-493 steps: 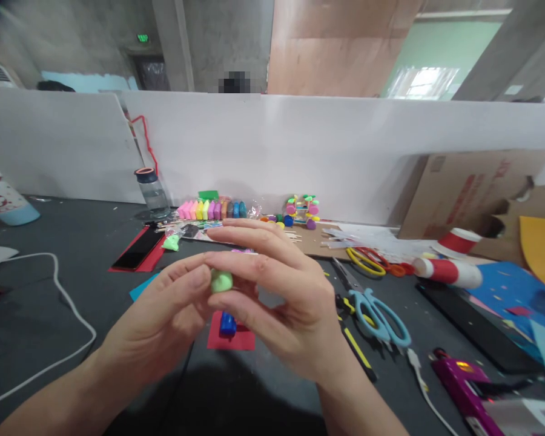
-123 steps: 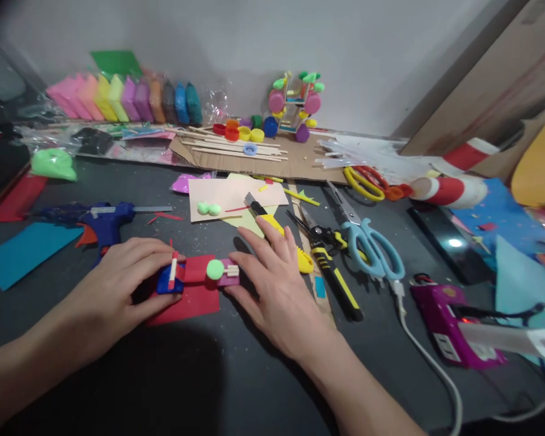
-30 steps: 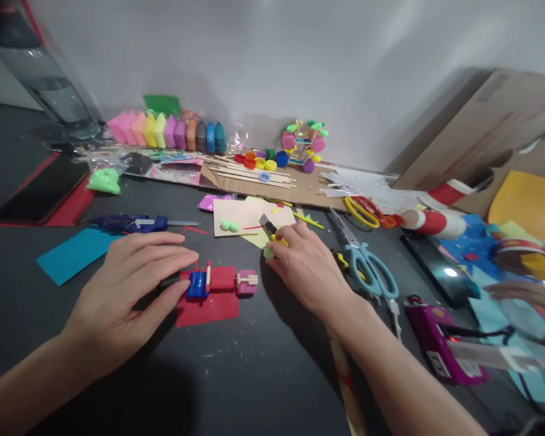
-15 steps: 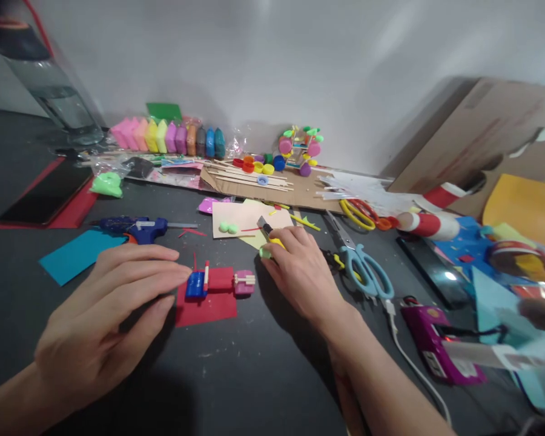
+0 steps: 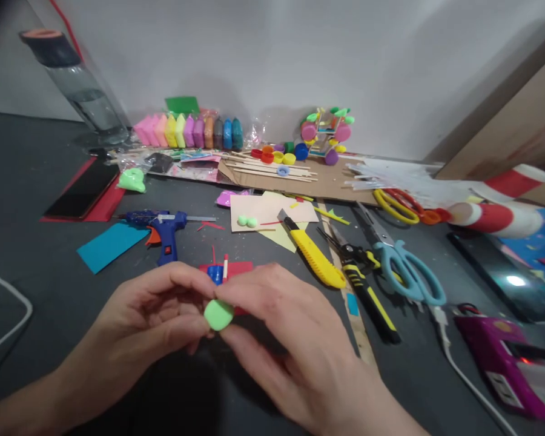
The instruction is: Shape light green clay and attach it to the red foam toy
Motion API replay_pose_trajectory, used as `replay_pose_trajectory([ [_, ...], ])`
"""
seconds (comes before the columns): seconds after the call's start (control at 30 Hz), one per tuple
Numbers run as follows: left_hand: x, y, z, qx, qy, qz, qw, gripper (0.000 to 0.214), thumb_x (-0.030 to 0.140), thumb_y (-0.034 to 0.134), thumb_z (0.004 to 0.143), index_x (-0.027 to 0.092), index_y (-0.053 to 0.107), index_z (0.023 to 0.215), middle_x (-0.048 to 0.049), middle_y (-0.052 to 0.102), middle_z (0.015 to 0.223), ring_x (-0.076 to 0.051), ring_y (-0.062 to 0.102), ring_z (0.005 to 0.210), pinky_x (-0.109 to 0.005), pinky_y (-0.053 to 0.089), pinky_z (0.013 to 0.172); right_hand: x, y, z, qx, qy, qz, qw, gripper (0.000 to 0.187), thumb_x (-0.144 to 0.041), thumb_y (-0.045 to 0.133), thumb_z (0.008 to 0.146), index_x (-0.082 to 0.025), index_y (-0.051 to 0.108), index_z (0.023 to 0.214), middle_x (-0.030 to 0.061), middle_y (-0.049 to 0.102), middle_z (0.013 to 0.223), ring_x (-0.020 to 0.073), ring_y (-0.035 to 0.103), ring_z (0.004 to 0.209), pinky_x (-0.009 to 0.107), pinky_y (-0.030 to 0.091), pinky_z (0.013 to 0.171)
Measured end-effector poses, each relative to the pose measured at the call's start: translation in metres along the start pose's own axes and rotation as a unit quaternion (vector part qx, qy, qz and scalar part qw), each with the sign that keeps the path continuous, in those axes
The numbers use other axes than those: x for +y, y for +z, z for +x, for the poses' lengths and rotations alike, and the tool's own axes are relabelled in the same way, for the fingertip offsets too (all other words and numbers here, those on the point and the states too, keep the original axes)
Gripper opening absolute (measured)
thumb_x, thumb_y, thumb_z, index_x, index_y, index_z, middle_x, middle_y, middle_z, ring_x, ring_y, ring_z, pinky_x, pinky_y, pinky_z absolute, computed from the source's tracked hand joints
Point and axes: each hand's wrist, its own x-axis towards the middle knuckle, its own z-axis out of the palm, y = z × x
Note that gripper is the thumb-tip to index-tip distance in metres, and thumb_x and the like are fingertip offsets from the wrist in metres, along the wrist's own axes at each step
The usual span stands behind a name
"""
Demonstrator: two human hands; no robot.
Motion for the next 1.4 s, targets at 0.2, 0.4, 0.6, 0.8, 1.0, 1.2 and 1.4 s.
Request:
replay_pose_trajectory([
  [0.2,-0.0037,-0.0022,-0.0034,0.007,0.126,0.167,0.978,0.018,0.014,0.076,0.087,0.026,0.075,0.1,0.0003,0.073,0.089,-0.009,0.066,0.073,-0.015,0.055,0.064,0.0006,0.0042,-0.0076,0.034,0.027,0.046,0.998,0.025,-0.022,0.068,0.096,-0.024,0.061,0.12,0.0021,0.074,0.103,0.0165,0.072,0.095,0.027,0.059,0.086],
  [0.4,-0.0053,-0.003,-0.0031,0.006,0.258,0.276,0.926,0.023,0.007,0.073,0.088,0.023,0.072,0.104,-0.0016,0.077,0.091,-0.013,0.068,0.081,-0.021,0.057,0.066,-0.0009,0.0062,-0.0084,0.044,0.034,0.054,0.997,0.026,-0.019,0.068,0.095,-0.026,0.062,0.119,0.0005,0.075,0.099,0.0171,0.073,0.09,0.029,0.061,0.081],
  [0.6,-0.0041,-0.0011,-0.0022,0.01,0.257,0.253,0.932,0.021,0.004,0.074,0.087,0.021,0.074,0.098,0.0009,0.076,0.088,-0.01,0.07,0.079,-0.018,0.058,0.067,-0.0033,0.0064,-0.0078,0.045,0.036,0.059,0.997,0.025,-0.015,0.068,0.094,-0.025,0.063,0.117,-0.0004,0.075,0.098,0.016,0.073,0.089,0.029,0.061,0.08],
  [0.8,-0.0056,-0.0041,-0.0039,0.014,0.242,0.271,0.931,0.022,0.011,0.076,0.087,0.022,0.072,0.105,0.0012,0.075,0.092,-0.009,0.067,0.08,-0.016,0.057,0.068,-0.0029,0.0054,-0.0096,0.038,0.026,0.051,0.998,0.023,-0.015,0.066,0.096,-0.023,0.061,0.117,-0.0002,0.074,0.101,0.0141,0.071,0.093,0.026,0.06,0.083],
  [1.0,-0.0049,-0.0051,-0.0046,-0.016,0.253,0.295,0.921,0.026,0.008,0.073,0.089,0.025,0.07,0.108,0.0002,0.076,0.097,-0.012,0.07,0.089,-0.023,0.059,0.076,-0.0014,0.0058,-0.0085,0.042,0.025,0.049,0.998,0.023,-0.016,0.067,0.096,-0.022,0.061,0.117,-0.0002,0.073,0.101,0.0131,0.07,0.095,0.025,0.059,0.086],
  [1.2,-0.0063,-0.0029,-0.0008,0.0,0.25,0.272,0.929,0.02,0.008,0.074,0.088,0.023,0.073,0.102,-0.0002,0.077,0.092,-0.012,0.07,0.084,-0.021,0.058,0.073,-0.0033,0.0073,-0.0086,0.05,0.03,0.06,0.996,0.028,-0.013,0.069,0.093,-0.024,0.062,0.118,0.0,0.074,0.102,0.015,0.072,0.093,0.027,0.061,0.084],
  [1.4,-0.0056,-0.0033,-0.0011,0.005,0.229,0.287,0.93,0.019,0.013,0.077,0.087,0.021,0.073,0.104,-0.0017,0.079,0.092,-0.012,0.069,0.079,-0.018,0.056,0.065,-0.004,0.0053,-0.0088,0.055,0.016,0.069,0.996,0.029,-0.009,0.071,0.09,-0.019,0.063,0.116,-0.0005,0.074,0.101,0.0118,0.071,0.093,0.023,0.059,0.086],
])
